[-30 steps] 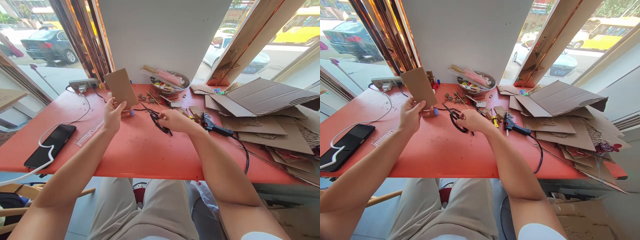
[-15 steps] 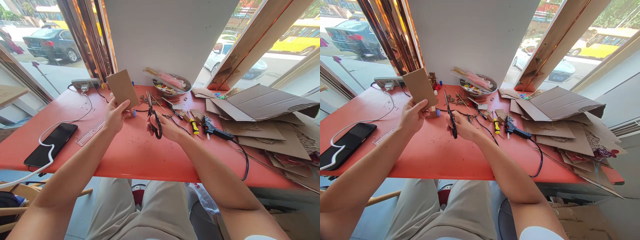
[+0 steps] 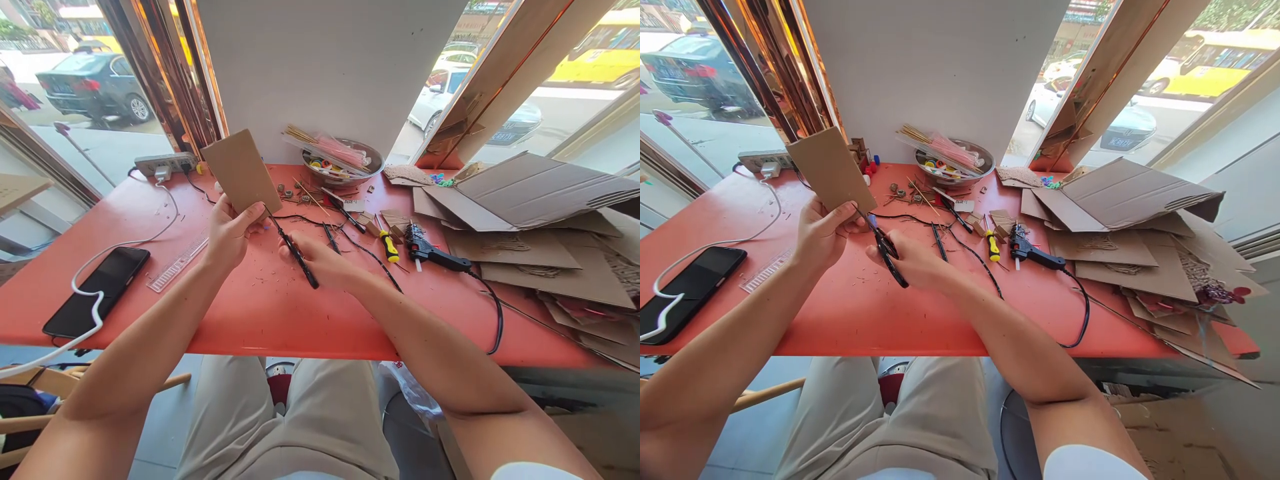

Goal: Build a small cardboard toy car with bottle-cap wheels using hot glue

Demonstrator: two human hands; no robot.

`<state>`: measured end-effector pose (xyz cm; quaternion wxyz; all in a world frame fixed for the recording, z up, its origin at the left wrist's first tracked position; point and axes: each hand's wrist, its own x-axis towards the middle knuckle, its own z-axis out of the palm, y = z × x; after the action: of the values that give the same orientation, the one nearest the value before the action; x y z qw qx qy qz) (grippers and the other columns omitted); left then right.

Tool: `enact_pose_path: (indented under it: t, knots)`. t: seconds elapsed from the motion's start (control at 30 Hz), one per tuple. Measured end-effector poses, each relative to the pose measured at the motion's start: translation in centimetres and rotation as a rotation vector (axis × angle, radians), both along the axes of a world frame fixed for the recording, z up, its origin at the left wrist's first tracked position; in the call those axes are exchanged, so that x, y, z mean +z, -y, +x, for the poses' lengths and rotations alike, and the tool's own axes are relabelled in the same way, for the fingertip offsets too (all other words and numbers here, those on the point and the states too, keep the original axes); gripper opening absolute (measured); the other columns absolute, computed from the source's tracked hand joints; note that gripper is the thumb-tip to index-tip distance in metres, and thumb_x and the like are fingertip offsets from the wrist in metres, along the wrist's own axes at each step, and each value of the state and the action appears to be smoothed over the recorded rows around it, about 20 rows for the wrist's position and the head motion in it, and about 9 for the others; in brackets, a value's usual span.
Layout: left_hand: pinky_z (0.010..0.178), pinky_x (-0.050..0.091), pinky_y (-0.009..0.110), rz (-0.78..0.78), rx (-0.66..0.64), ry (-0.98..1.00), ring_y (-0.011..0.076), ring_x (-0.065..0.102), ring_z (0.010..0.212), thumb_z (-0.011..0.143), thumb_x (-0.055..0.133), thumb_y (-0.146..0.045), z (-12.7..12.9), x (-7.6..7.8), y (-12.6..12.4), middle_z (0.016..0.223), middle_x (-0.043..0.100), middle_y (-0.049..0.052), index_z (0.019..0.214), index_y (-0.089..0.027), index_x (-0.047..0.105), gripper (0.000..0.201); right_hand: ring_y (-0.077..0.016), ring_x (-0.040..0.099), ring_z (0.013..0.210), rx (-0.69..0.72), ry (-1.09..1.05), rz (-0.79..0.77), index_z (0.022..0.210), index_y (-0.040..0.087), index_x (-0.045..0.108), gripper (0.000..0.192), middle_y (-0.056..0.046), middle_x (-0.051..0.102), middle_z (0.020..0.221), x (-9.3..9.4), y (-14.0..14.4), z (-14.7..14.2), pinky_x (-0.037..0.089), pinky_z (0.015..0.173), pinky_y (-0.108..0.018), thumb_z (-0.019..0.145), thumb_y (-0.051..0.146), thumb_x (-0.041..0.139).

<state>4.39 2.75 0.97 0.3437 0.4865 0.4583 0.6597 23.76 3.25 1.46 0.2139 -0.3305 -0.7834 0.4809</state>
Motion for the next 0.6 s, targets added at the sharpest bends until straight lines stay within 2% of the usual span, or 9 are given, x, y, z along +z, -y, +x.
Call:
enact_pose_path:
  t: [0.2, 0.4, 0.6]
  knots:
    - [0.055, 0.065, 0.034, 0.027, 0.001, 0.011, 0.0189, 0.073, 0.062, 0.07, 0.084, -0.039, 0.11, 0.11, 0.16, 0.083, 0.072, 0.0, 0.087, -0.027, 0.058, 0.034, -0.0151, 0.046, 0.071, 0.001, 0.009, 0.019, 0.083, 0.026, 0.042, 0.053, 0.006, 0.044, 0.076, 0.71, 0.32, 0.11, 0.041, 0.068, -0.031, 0.096, 0.072, 0.064]
    - [0.059, 0.064, 0.035, 0.011, -0.013, -0.053, 0.0211, 0.075, 0.069, 0.072, 0.084, -0.044, 0.39, 0.14, 0.38, 0.086, 0.074, 0.002, 0.088, -0.027, 0.058, 0.035, -0.0158, 0.049, 0.075, -0.002, -0.053, 0.016, 0.085, 0.026, 0.042, 0.053, 0.004, 0.046, 0.082, 0.59, 0.38, -0.08, 0.045, 0.07, -0.032, 0.1, 0.075, 0.058]
    - [0.058, 0.062, 0.032, 0.025, -0.048, 0.004, 0.0184, 0.072, 0.063, 0.07, 0.086, -0.042, 0.7, 0.14, 0.33, 0.083, 0.074, 0.0, 0.087, -0.026, 0.059, 0.036, -0.0162, 0.052, 0.078, -0.006, 0.005, 0.034, 0.088, 0.026, 0.043, 0.05, 0.003, 0.052, 0.085, 0.54, 0.41, 0.0, 0.042, 0.072, -0.032, 0.102, 0.071, 0.059]
